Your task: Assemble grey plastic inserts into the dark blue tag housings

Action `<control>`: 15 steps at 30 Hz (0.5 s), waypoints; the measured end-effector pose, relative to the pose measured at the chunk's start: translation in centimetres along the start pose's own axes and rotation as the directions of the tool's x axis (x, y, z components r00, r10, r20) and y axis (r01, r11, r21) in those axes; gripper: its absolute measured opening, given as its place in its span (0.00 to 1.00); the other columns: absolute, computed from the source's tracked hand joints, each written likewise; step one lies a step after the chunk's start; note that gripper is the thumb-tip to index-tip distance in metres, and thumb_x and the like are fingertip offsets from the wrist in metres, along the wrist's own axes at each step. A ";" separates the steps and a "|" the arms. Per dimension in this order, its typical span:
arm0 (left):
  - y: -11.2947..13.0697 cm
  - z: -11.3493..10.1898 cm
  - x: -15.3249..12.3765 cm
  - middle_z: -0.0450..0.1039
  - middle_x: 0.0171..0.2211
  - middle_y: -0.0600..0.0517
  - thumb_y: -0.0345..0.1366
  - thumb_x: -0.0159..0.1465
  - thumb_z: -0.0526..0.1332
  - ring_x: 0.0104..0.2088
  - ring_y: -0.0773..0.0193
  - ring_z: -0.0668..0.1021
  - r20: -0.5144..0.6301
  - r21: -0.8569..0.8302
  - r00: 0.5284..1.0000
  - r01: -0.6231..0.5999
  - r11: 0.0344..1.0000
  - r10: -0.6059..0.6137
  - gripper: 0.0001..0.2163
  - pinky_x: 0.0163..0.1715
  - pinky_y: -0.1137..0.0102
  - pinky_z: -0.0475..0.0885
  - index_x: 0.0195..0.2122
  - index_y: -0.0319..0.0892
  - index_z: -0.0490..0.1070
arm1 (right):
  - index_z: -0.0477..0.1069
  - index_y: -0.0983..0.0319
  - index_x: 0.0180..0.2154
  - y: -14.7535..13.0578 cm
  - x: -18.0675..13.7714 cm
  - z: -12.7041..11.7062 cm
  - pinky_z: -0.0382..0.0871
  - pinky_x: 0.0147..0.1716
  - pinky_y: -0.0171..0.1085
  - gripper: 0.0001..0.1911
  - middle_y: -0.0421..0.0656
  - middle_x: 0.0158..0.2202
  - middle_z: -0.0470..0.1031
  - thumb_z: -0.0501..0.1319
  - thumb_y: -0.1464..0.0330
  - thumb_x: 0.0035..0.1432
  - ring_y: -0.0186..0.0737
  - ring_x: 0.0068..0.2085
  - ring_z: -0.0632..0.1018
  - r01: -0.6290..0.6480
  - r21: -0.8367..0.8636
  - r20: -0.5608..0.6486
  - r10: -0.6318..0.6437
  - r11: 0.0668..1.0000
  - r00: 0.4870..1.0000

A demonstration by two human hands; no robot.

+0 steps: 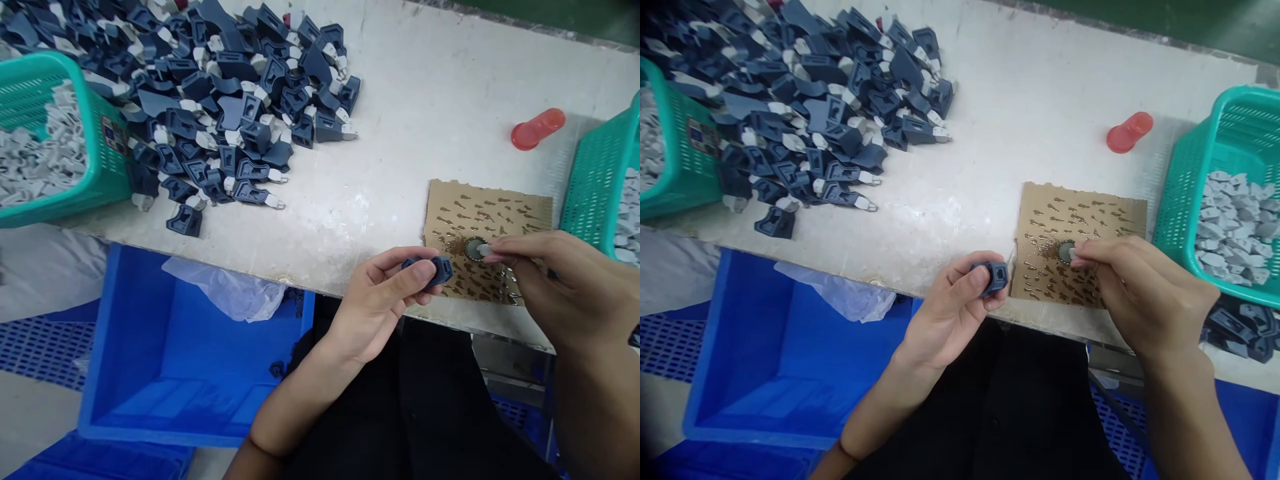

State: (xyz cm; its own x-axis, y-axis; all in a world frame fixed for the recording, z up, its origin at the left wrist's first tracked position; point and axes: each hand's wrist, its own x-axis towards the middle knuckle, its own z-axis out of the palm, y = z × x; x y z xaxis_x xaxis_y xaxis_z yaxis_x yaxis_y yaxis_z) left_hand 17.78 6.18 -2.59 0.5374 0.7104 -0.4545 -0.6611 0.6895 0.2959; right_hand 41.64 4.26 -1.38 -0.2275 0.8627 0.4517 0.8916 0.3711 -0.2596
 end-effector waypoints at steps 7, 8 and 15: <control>0.0 0.1 0.0 0.81 0.30 0.55 0.37 0.57 0.77 0.31 0.74 0.82 0.042 0.009 0.999 -0.003 1.000 0.003 0.08 0.30 0.82 0.74 0.37 0.42 0.85 | 0.80 0.57 0.36 0.1 0.1 -0.1 0.74 0.33 0.31 0.14 0.34 0.32 0.83 0.66 0.83 0.57 0.33 0.36 0.83 0.012 -0.021 -0.028 -0.013 1.000 1.000; 0.0 0.1 -0.1 0.81 0.30 0.55 0.36 0.58 0.77 0.30 0.74 0.82 0.047 0.012 0.999 -0.003 1.000 0.002 0.08 0.31 0.82 0.74 0.37 0.43 0.85 | 0.80 0.58 0.36 0.0 0.1 -0.1 0.74 0.33 0.30 0.14 0.34 0.32 0.83 0.66 0.83 0.58 0.33 0.35 0.83 0.021 -0.032 -0.030 -0.022 0.999 0.999; -0.1 0.2 -0.1 0.81 0.29 0.57 0.36 0.59 0.77 0.30 0.76 0.82 0.052 0.013 0.999 -0.004 1.000 0.004 0.07 0.30 0.83 0.76 0.37 0.43 0.85 | 0.80 0.58 0.37 -0.1 0.1 0.2 0.75 0.36 0.31 0.13 0.35 0.33 0.83 0.65 0.82 0.60 0.32 0.37 0.84 0.017 -0.014 0.008 -0.017 1.000 1.000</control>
State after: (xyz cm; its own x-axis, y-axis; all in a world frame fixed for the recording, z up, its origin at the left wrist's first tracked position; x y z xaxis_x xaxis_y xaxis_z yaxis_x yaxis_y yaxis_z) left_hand 17.87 6.02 -2.42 0.5616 0.7193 -0.4090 -0.6565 0.6882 0.3088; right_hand 41.47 4.41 -1.50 -0.2459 0.8587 0.4497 0.8927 0.3814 -0.2401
